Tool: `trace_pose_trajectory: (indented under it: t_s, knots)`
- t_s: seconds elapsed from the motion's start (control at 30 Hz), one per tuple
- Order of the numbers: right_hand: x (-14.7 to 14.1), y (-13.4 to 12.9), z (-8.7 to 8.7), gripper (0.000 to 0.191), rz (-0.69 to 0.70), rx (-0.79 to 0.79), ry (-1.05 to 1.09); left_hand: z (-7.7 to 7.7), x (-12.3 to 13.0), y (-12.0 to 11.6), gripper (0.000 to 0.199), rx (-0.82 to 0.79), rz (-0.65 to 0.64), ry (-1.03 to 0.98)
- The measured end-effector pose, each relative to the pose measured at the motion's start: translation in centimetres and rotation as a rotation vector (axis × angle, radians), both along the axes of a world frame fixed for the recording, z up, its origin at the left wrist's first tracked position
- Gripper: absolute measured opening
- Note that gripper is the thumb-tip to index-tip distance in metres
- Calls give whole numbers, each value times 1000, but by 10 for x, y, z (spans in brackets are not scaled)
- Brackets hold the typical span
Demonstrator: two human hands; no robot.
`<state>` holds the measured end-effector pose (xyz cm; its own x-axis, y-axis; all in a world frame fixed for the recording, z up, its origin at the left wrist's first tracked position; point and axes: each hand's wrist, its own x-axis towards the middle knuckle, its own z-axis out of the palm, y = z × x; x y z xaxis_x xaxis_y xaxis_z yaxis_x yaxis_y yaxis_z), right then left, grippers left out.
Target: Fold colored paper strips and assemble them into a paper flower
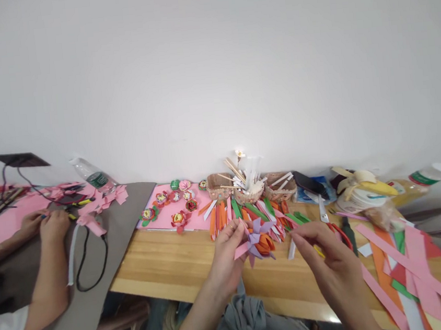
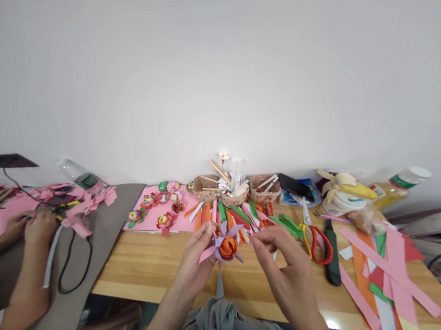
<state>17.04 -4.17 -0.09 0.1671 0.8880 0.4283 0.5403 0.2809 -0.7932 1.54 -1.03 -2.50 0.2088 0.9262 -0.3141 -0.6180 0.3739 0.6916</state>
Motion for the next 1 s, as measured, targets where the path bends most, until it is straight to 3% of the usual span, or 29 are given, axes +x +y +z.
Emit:
trace_pose_trajectory:
  t_s: [0.13,0.27,0.37,0.5,0.63,0.77,1.0]
  knots:
    - [-4,12,-2,15,82,3,-61,-9,-1,-2,25,-12,-122,-50]
    - [-12,14,-3,15,229,-115,-3,-14,-2,-2,24,20,-113,-34]
    - [-15,11,0,14,222,-115,30,-13,-2,-3,23,47,-88,6]
    - [-17,6,4,8,210,-35,22,-9,-8,-4,22,127,-61,109]
    - [-18,0,5,13,223,97,-52,0,-17,-7,24,349,-62,321]
    - [-19,-3,3,20,181,274,-212,10,-22,-10,9,552,-13,516]
    - [-19,-4,-1,24,160,393,-378,14,-18,-15,4,615,95,632]
